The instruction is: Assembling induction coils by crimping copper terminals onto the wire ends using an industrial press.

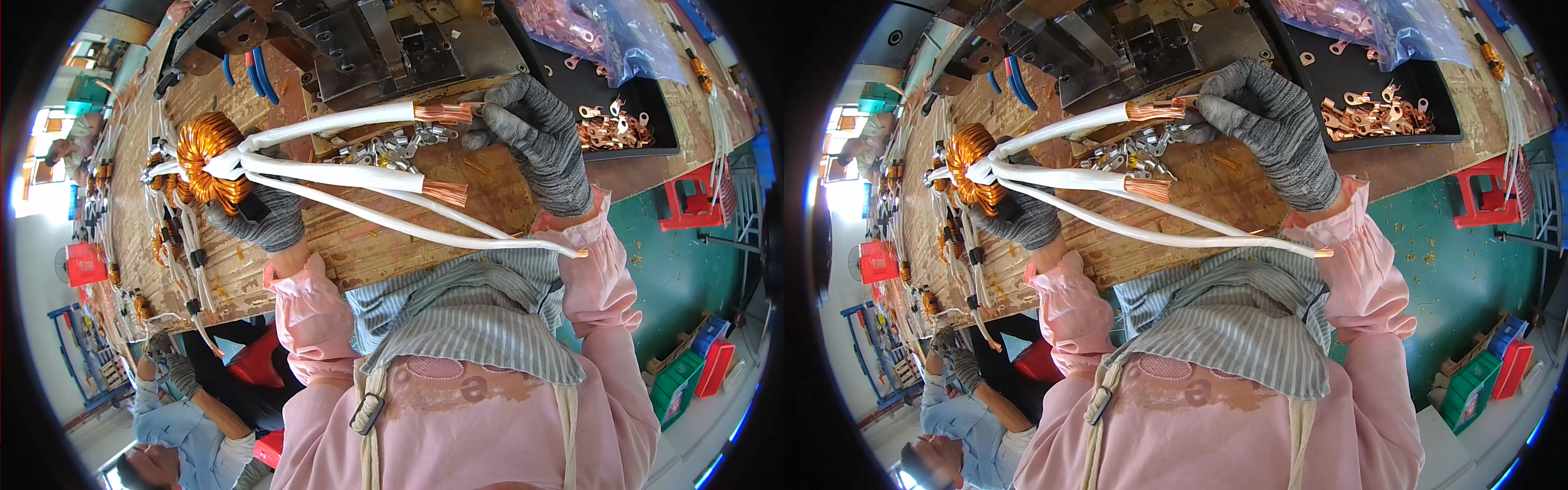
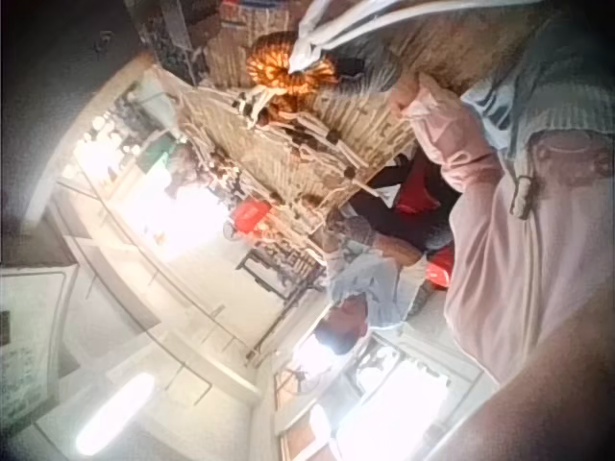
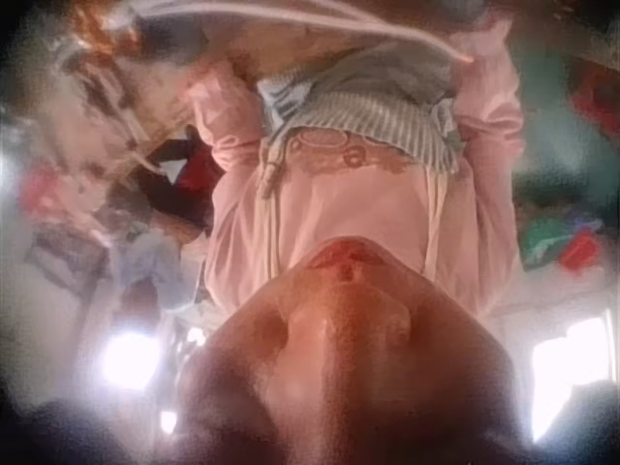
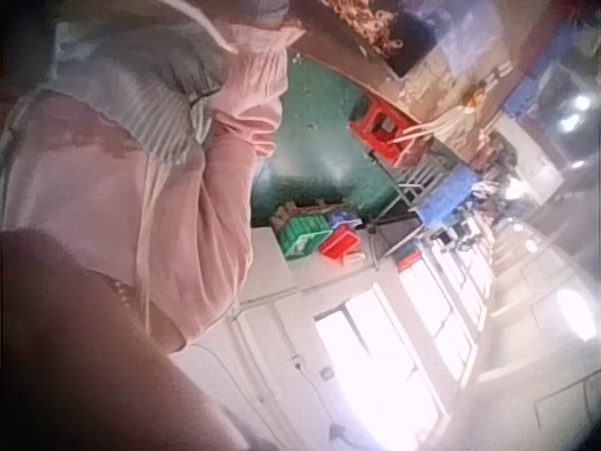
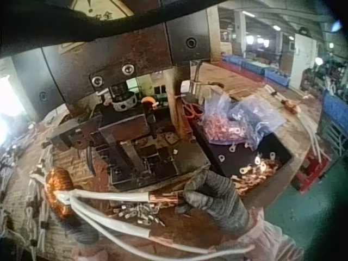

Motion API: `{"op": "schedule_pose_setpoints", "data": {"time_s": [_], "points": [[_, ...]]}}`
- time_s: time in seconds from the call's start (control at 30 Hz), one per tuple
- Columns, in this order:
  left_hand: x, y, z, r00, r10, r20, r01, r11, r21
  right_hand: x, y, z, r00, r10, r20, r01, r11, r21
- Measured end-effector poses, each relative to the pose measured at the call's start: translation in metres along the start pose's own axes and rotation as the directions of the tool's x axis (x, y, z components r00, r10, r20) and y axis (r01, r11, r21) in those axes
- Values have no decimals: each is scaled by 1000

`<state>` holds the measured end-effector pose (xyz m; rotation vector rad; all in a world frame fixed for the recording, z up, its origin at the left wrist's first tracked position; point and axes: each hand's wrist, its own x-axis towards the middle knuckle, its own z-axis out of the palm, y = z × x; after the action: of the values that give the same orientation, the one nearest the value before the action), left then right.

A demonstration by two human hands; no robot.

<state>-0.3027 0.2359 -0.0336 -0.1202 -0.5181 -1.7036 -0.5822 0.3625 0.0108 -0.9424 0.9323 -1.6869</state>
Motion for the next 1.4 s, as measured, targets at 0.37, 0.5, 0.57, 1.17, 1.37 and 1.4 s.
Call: {"op": "schedule_pose_setpoints", "data": {"time_s": [0.37, 0.5, 0.57, 1.17, 1.37, 1.4], "points": [[2, 4, 6, 999, 27, -39, -25, 999, 47, 18, -19, -4, 982, 136, 130, -103, 968, -231], [1, 10, 13, 990, 100, -101, -80, 978, 191, 31, -19, -5, 974, 180, 137, -153, 970, -187], [1, 12, 14, 970, 175, -167, -115, 940, 321, 38, -16, -6, 971, 185, 148, -167, 977, -130], [7, 17, 10, 980, 185, -69, -164, 957, 238, 78, -5, -8, 953, 166, 252, -130, 979, -154], [7, 22, 27, 979, 201, -28, -193, 967, 166, 91, -8, 3, 947, 174, 271, -126, 974, -185], [11, -2, 8, 989, 144, -37, -139, 983, 117, 85, -6, -18, 958, 183, 221, -132, 964, -230]]}}
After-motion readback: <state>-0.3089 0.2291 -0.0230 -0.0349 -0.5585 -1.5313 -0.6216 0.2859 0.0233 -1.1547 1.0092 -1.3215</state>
